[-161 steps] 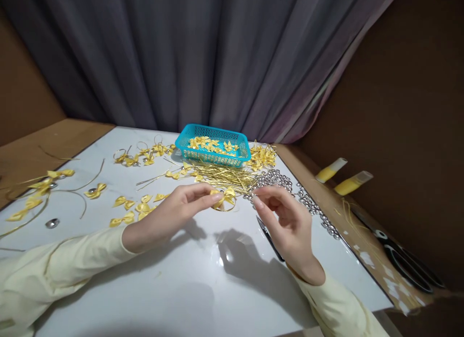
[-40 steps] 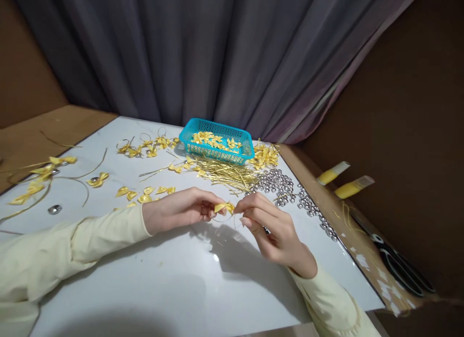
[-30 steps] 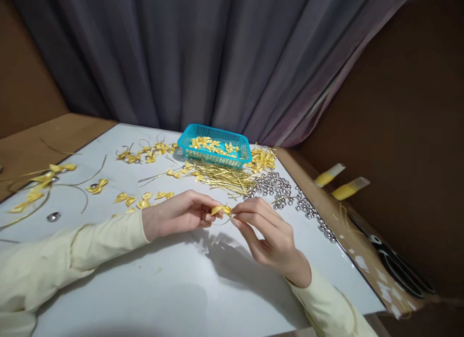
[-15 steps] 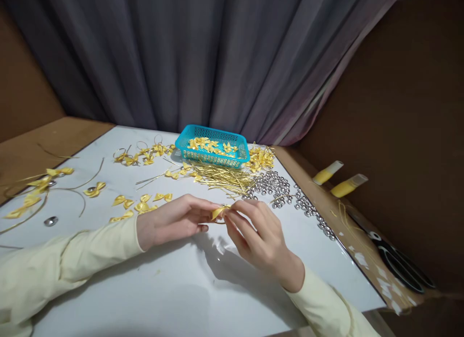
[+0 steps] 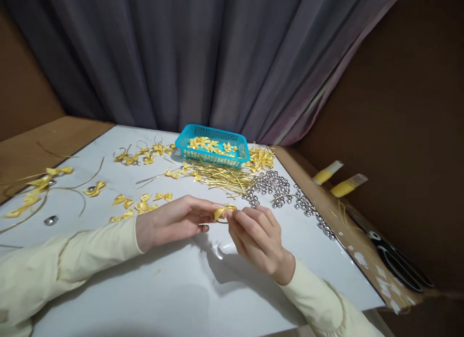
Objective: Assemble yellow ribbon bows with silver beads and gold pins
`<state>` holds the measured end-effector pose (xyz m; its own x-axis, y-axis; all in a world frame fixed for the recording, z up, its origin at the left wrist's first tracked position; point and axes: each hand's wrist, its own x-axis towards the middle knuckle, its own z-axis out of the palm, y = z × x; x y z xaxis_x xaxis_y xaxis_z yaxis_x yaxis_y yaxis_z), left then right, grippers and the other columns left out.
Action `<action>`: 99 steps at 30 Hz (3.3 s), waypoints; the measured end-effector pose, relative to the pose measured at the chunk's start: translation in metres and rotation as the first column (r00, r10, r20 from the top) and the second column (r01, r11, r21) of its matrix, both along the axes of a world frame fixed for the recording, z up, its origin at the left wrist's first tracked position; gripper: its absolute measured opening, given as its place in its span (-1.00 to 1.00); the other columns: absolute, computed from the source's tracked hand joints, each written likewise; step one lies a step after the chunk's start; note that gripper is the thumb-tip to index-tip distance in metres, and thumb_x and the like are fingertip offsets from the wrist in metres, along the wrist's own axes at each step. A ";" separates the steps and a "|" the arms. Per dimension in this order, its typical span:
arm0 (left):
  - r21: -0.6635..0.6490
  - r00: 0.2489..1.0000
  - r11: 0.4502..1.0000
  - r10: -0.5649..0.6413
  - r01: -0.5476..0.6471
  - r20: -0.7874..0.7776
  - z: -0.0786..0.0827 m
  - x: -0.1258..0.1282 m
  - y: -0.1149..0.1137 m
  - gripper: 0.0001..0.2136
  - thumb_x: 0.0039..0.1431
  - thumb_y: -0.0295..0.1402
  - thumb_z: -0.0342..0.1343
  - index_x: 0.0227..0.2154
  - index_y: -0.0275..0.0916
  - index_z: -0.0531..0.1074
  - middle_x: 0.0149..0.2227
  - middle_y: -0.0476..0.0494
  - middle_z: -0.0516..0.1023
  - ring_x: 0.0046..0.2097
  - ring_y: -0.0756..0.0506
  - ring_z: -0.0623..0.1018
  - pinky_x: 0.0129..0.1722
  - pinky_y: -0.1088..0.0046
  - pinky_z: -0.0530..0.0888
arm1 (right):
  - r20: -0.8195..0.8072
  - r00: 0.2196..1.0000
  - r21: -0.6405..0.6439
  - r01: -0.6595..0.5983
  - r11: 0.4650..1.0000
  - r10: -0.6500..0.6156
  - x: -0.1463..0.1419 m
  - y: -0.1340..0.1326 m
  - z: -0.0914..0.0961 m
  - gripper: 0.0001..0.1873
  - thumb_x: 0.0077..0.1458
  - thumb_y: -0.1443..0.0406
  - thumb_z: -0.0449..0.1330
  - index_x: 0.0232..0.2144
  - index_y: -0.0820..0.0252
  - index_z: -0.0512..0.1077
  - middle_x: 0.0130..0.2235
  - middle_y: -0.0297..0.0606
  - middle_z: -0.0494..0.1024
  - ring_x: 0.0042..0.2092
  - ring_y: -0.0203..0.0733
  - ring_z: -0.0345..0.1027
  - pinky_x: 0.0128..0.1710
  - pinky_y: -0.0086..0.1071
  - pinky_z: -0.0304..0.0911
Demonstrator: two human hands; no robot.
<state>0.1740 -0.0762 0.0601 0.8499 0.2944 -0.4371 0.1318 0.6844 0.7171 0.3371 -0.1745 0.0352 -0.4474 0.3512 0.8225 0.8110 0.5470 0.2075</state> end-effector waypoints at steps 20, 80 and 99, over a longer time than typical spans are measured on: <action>-0.054 0.991 0.990 0.132 -0.131 0.021 -0.004 0.002 -0.001 -0.98 -0.05 -0.46 0.22 -0.49 -0.25 0.52 -0.35 -0.05 0.49 -0.28 -0.02 0.34 -0.30 0.53 0.31 | -0.563 0.826 -0.243 -0.183 0.953 0.015 -0.010 0.004 0.010 -0.83 0.01 0.56 0.17 -0.37 0.25 0.44 -0.40 -0.20 0.45 -0.35 -0.21 0.36 -0.38 -0.30 0.29; 0.431 0.963 0.863 0.211 -0.264 0.167 -0.052 0.007 0.000 -0.83 0.02 -0.31 0.21 -0.56 -0.31 0.46 -0.42 -0.01 0.37 -0.35 -0.01 0.34 -0.31 0.48 0.26 | -0.603 0.770 -0.560 -0.224 0.798 -0.208 0.020 0.014 0.000 -0.84 0.16 0.28 0.05 -0.44 0.18 0.33 -0.39 -0.23 0.41 -0.30 -0.16 0.29 -0.25 -0.26 0.19; 0.552 0.989 0.830 -0.133 0.075 0.067 -0.050 -0.003 0.004 -0.79 0.04 -0.27 0.19 -0.56 -0.32 0.49 -0.57 -0.09 0.51 -0.47 -0.03 0.43 -0.40 0.45 0.31 | -0.670 0.620 -0.535 -0.785 -0.312 -0.409 0.038 0.030 -0.003 -0.75 0.10 0.19 0.15 -0.20 0.21 0.34 -0.64 -0.49 0.27 -0.61 -0.40 -0.06 -0.60 -0.48 -0.18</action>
